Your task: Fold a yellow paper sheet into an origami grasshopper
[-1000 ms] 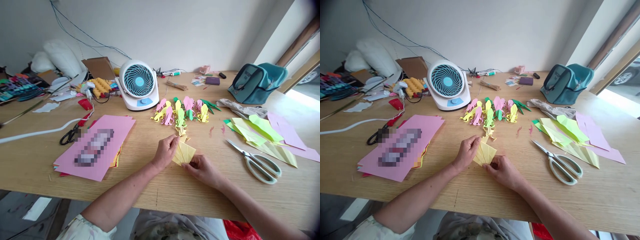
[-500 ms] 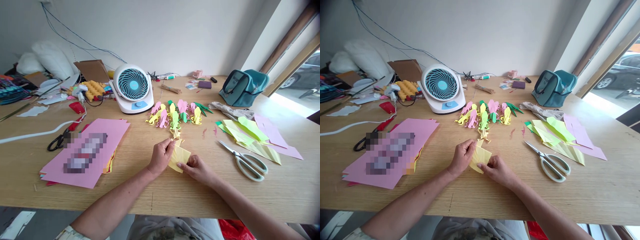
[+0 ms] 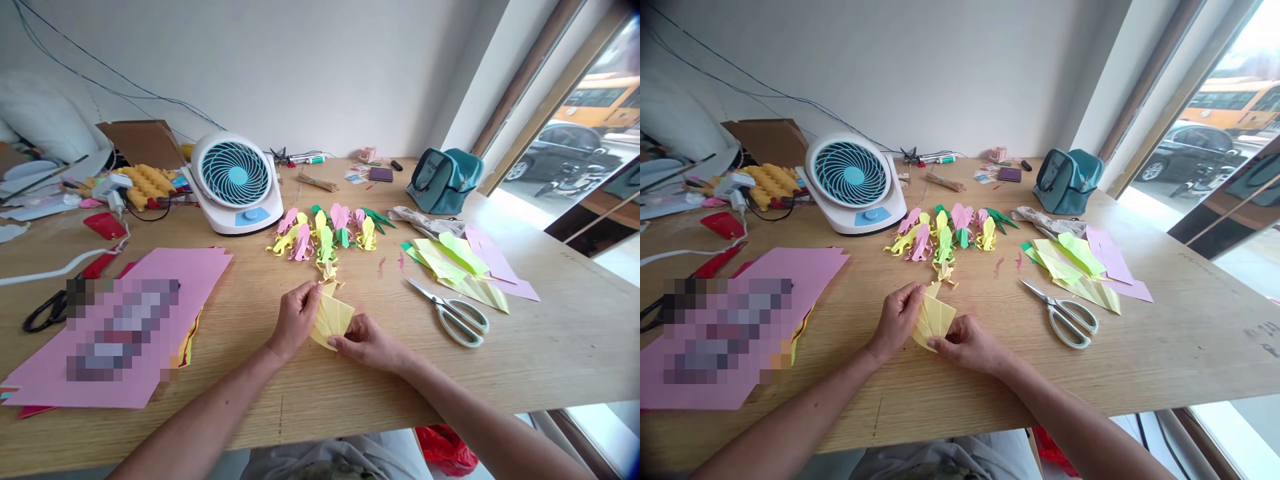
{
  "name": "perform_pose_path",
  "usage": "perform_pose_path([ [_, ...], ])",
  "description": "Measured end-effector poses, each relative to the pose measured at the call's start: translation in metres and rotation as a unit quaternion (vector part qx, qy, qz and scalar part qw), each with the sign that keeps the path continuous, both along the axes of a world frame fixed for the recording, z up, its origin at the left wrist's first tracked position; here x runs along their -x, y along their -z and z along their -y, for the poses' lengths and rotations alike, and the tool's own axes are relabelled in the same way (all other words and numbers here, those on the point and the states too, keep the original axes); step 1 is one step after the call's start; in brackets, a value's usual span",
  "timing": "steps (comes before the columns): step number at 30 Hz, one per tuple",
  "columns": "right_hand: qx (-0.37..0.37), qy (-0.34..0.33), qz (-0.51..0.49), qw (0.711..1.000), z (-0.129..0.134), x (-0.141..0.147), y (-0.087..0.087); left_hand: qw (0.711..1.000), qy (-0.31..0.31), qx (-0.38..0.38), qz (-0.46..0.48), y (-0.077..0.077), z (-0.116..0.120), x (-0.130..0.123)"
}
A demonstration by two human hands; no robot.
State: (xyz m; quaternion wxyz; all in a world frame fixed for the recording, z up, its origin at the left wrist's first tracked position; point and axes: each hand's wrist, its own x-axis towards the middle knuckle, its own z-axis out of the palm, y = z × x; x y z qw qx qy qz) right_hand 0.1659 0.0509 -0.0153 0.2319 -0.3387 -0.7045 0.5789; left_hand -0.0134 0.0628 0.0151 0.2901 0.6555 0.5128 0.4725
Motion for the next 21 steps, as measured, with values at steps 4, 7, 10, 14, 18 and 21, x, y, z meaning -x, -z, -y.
perform_pose_path([
  [4, -0.016, 0.03, -0.001, 0.999, 0.0, 0.002, 0.005, 1.0, -0.005, -0.005, 0.005, 0.0, -0.001, 0.001],
  [7, -0.02, 0.025, 0.002, 0.999, -0.001, 0.002, 0.005, 1.0, -0.008, -0.01, -0.008, 0.001, -0.003, 0.002],
  [10, -0.028, 0.013, 0.014, 0.999, -0.001, 0.002, 0.004, 1.0, -0.013, -0.007, -0.006, 0.002, -0.005, 0.003],
  [14, -0.053, 0.005, 0.036, 0.998, -0.001, 0.002, 0.002, 1.0, -0.009, -0.006, -0.008, 0.003, -0.006, 0.003],
  [18, -0.085, -0.004, 0.04, 0.996, -0.001, 0.002, 0.0, 0.999, 0.004, -0.016, -0.027, 0.005, -0.008, 0.004],
  [21, -0.106, -0.002, 0.046, 0.993, -0.003, 0.002, 0.001, 0.998, -0.004, -0.034, -0.048, 0.006, -0.01, 0.006],
])
